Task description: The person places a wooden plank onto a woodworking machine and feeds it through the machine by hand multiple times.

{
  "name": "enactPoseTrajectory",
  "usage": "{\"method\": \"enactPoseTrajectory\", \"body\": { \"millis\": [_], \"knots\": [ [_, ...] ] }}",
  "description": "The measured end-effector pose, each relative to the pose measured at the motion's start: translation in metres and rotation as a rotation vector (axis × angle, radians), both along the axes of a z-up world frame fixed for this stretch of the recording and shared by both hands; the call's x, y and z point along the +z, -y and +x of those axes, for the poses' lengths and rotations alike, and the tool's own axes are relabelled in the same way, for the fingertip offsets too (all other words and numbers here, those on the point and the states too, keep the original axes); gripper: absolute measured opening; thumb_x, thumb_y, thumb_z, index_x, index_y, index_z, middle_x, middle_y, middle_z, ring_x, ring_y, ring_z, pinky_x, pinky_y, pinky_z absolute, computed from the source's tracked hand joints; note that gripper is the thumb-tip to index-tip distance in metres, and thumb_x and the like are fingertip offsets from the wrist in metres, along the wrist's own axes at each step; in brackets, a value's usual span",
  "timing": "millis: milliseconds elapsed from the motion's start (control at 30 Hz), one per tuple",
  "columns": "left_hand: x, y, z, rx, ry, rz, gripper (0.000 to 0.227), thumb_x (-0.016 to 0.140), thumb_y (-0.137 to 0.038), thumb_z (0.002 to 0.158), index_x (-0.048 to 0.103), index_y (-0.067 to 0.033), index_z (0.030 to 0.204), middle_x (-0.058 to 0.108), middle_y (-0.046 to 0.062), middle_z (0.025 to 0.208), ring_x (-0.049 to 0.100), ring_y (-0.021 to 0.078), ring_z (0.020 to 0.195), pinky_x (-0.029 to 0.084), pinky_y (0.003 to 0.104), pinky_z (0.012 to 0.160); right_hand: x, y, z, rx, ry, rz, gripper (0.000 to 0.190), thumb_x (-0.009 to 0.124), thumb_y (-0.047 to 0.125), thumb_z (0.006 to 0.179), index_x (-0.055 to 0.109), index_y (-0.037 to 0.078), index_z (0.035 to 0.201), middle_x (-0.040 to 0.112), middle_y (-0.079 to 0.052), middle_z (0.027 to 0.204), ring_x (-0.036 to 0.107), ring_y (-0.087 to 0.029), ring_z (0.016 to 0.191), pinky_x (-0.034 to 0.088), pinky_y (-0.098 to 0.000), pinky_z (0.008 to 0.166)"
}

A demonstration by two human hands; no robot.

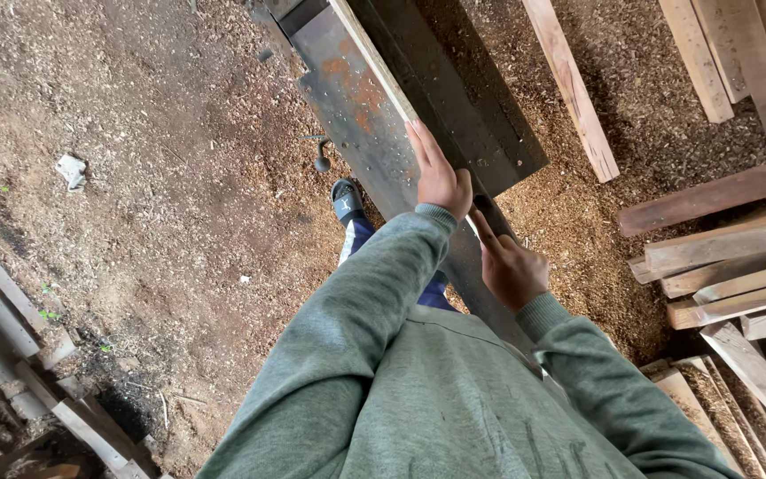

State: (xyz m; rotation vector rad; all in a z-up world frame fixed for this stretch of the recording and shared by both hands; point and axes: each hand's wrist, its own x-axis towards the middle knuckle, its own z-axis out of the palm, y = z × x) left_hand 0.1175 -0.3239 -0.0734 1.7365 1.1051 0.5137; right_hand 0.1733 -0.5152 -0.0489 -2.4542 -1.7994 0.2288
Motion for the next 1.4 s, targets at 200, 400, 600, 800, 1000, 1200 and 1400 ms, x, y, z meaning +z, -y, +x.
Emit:
{"method": "enactPoseTrajectory", "body": {
  "millis": [200,400,600,800,1000,1200,1400],
  "knots": [
    [-0.001,-0.005,0.001,0.006,0.011,0.03,0.104,0.052,0.004,0.078,-0.014,0.0028,0.158,-0.009,0.036,0.167,0.067,0.0375,0.062,0.059,0.04,0.061,0.004,-0.008,0.002,0.019,-0.014,0.047,0.067,0.061,0.021,0.102,0.033,0.028,0.162,0.056,0.003,0.06,0.039,-0.008,0.035,0.034,-0.0279,0.029],
    [0.002,-0.022,0.004,0.02,-0.019,0.041,0.106,0.052,0.005,0.076,-0.014,0.0017,0.159,-0.009,0.035,0.167,0.067,0.04,0.064,0.058,0.041,0.06,0.003,-0.024,0.0,0.006,-0.007,0.071,0.066,0.061,0.02,0.103,0.033,0.027,0.162,0.054,0.003,0.059,0.039,-0.009,0.036,0.034,-0.0282,0.029],
    [0.006,-0.038,0.006,0.014,-0.121,-0.139,0.102,0.049,0.006,0.076,-0.015,0.0006,0.156,-0.012,0.031,0.169,0.07,0.0416,0.061,0.058,0.042,0.057,-0.001,-0.035,0.004,0.023,-0.047,-0.003,0.065,0.06,0.018,0.103,0.033,0.024,0.162,0.055,0.005,0.058,0.038,-0.008,0.034,0.032,-0.0265,0.027],
    [-0.011,-0.044,0.006,0.036,0.044,0.214,0.11,0.052,0.007,0.075,-0.016,0.0008,0.161,-0.011,0.035,0.165,0.066,0.054,0.102,0.063,0.039,0.075,0.003,-0.048,0.003,0.023,-0.044,0.039,0.064,0.058,0.017,0.103,0.035,0.025,0.162,0.055,0.004,0.058,0.038,-0.008,0.035,0.034,-0.0258,0.028],
    [-0.02,-0.054,0.008,0.037,-0.002,0.051,0.105,0.05,0.006,0.076,-0.015,0.001,0.158,-0.01,0.037,0.166,0.071,0.0472,0.084,0.061,0.04,0.065,0.016,-0.063,0.001,0.004,-0.022,0.042,0.061,0.058,0.018,0.103,0.038,0.027,0.16,0.056,0.003,0.06,0.042,-0.009,0.035,0.037,-0.0272,0.03],
    [-0.014,-0.062,0.008,0.043,-0.033,0.052,0.105,0.051,0.006,0.076,-0.014,0.0001,0.158,-0.008,0.037,0.167,0.07,0.0413,0.064,0.059,0.041,0.059,0.02,-0.073,0.002,0.005,-0.033,0.036,0.063,0.058,0.016,0.102,0.038,0.027,0.161,0.056,0.004,0.06,0.042,-0.009,0.036,0.037,-0.0274,0.031],
    [-0.017,-0.072,0.008,0.038,-0.006,0.098,0.105,0.051,0.006,0.077,-0.015,0.0003,0.158,-0.008,0.038,0.166,0.069,0.0392,0.063,0.058,0.04,0.057,0.012,-0.08,0.003,0.006,-0.025,0.065,0.063,0.059,0.018,0.102,0.038,0.027,0.161,0.056,0.005,0.061,0.04,-0.009,0.036,0.034,-0.0267,0.03]
  ]
}}
